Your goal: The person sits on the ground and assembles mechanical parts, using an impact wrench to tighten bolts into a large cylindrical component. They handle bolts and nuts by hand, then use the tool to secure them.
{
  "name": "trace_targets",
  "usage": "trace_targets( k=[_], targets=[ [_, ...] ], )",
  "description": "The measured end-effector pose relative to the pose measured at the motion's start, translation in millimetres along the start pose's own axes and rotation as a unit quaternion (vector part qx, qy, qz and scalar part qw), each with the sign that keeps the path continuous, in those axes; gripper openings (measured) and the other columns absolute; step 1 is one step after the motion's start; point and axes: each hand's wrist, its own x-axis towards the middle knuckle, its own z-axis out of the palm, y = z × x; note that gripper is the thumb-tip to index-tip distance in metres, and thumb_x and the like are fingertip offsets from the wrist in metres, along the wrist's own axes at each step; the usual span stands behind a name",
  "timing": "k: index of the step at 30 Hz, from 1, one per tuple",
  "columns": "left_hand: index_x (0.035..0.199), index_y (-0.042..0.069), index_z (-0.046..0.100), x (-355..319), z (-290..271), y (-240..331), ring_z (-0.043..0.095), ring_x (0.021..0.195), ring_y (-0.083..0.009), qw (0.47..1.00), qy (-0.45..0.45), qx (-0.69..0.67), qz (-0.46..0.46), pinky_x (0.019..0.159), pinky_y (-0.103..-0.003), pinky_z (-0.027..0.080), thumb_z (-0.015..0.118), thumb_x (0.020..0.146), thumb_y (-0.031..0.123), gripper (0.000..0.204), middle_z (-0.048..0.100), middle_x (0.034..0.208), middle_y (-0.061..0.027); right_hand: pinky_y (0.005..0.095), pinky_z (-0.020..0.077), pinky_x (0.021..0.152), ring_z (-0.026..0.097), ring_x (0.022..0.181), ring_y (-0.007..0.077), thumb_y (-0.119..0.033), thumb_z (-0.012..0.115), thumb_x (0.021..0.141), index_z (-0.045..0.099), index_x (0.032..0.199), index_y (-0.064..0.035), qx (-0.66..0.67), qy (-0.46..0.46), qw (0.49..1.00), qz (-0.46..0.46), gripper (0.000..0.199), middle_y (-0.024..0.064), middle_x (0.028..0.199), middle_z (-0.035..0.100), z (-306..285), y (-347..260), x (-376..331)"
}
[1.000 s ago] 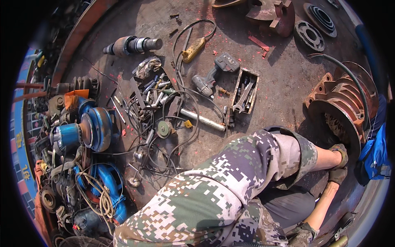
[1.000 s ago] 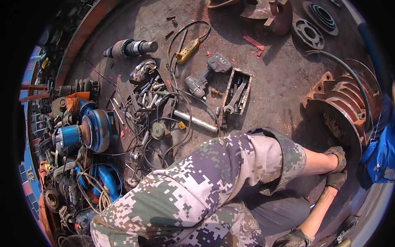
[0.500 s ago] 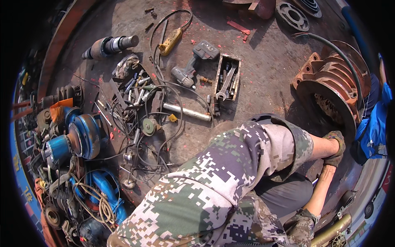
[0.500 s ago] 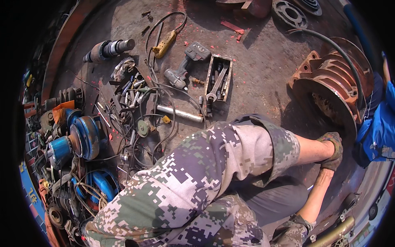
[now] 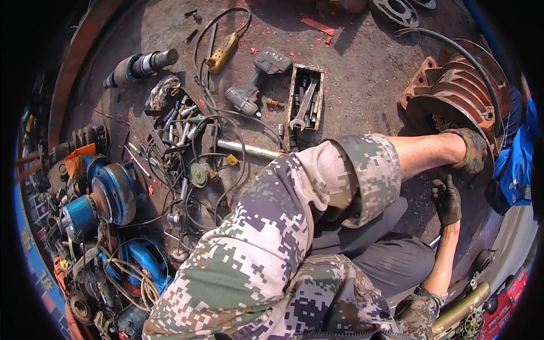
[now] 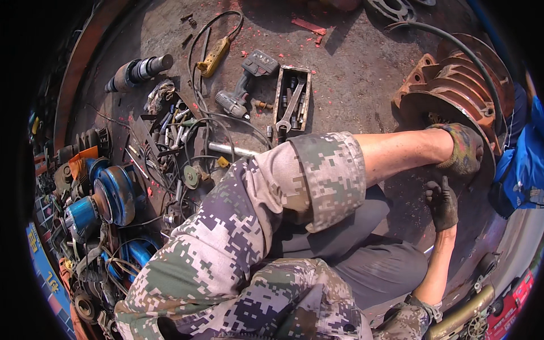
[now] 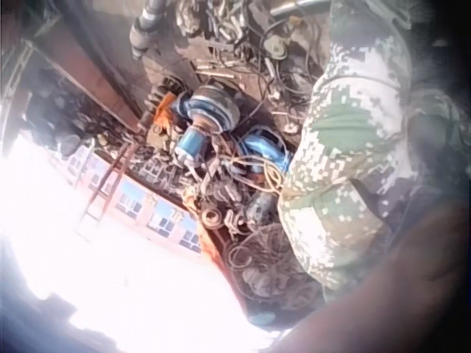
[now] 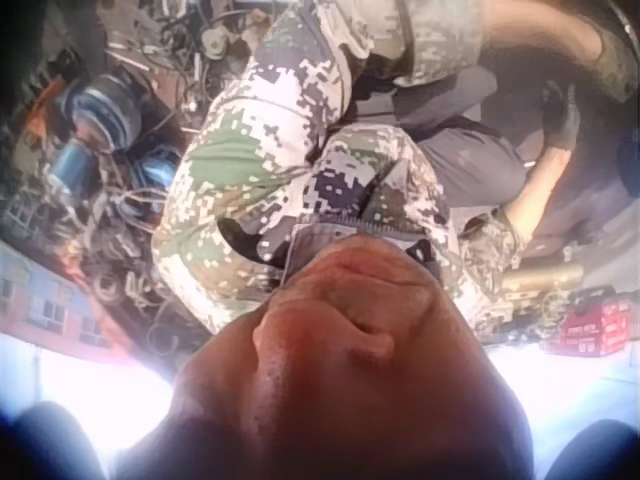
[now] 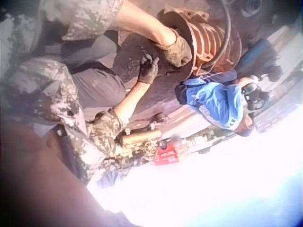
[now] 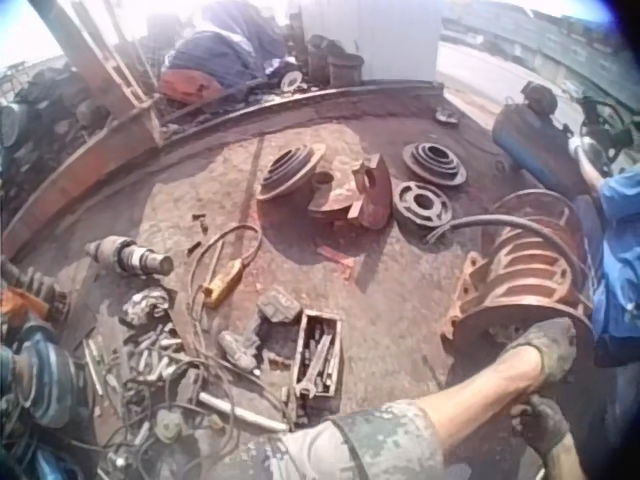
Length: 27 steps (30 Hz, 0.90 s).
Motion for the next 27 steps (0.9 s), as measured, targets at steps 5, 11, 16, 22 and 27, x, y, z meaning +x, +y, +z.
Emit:
trace_targets(
  k=[5, 11, 16, 22, 27],
  targets=[
    [0.119, 0.007, 0.071, -70, 52, -116, 0.071, 0.108, -0.0407, 0.988, 0.057, -0.039, -0.141, 0.090, -0.046, 0.056, 0.064, 0.093, 0.022, 0.030, 0.075, 0.109, -0.0195, 0.0247, 0.0482, 0.074, 0.060, 0.080, 0.0091, -0.035, 0.062, 0.108, 0.059, 0.137, 0.0013, -0.280, -0.126, 0.952, -0.008, 0.047, 0.0012, 0.096, 0.067, 38, -1, -40],
    [0.128, 0.011, 0.066, -180, 150, -203, 0.065, 0.121, -0.0397, 0.960, -0.022, 0.161, -0.227, 0.099, -0.051, 0.053, 0.062, 0.097, 0.024, 0.034, 0.069, 0.125, -0.0182, 0.0218, 0.0471, 0.073, 0.059, 0.081, 0.0054, -0.037, 0.063, 0.107, 0.061, 0.138, -0.0027, -0.330, -0.037, 0.943, -0.010, 0.046, -0.0006, 0.099, 0.069, -1, 23, -29],
    [0.142, 0.013, 0.057, -241, 172, -219, 0.051, 0.137, -0.0394, 0.978, 0.000, 0.177, -0.113, 0.108, -0.054, 0.046, 0.068, 0.093, 0.026, 0.052, 0.056, 0.146, -0.0152, 0.0227, 0.0488, 0.076, 0.060, 0.083, 0.0064, -0.041, 0.065, 0.106, 0.062, 0.137, -0.0042, -0.330, -0.036, 0.942, 0.049, 0.048, 0.0001, 0.100, 0.069, -12, 41, -43],
    [0.133, 0.009, 0.063, -320, 21, -278, 0.061, 0.116, -0.0373, 0.813, 0.415, 0.337, -0.232, 0.102, -0.048, 0.049, 0.076, 0.089, 0.018, 0.047, 0.068, 0.119, -0.0167, 0.0256, 0.0511, 0.076, 0.062, 0.085, 0.0104, -0.032, 0.065, 0.107, 0.060, 0.135, 0.0003, -0.336, -0.045, 0.939, 0.057, 0.043, 0.0029, 0.100, 0.068, 1, 35, -62],
    [0.139, 0.006, 0.063, -334, -80, -360, 0.066, 0.124, -0.0384, 0.739, 0.113, 0.267, -0.608, 0.103, -0.050, 0.053, 0.076, 0.083, 0.045, 0.069, 0.070, 0.131, -0.0217, 0.0253, 0.0508, 0.075, 0.062, 0.084, 0.0091, -0.024, 0.063, 0.107, 0.060, 0.136, 0.0020, -0.339, -0.036, 0.939, 0.045, 0.039, 0.0031, 0.100, 0.067, 11, 30, -43]
  ],
)
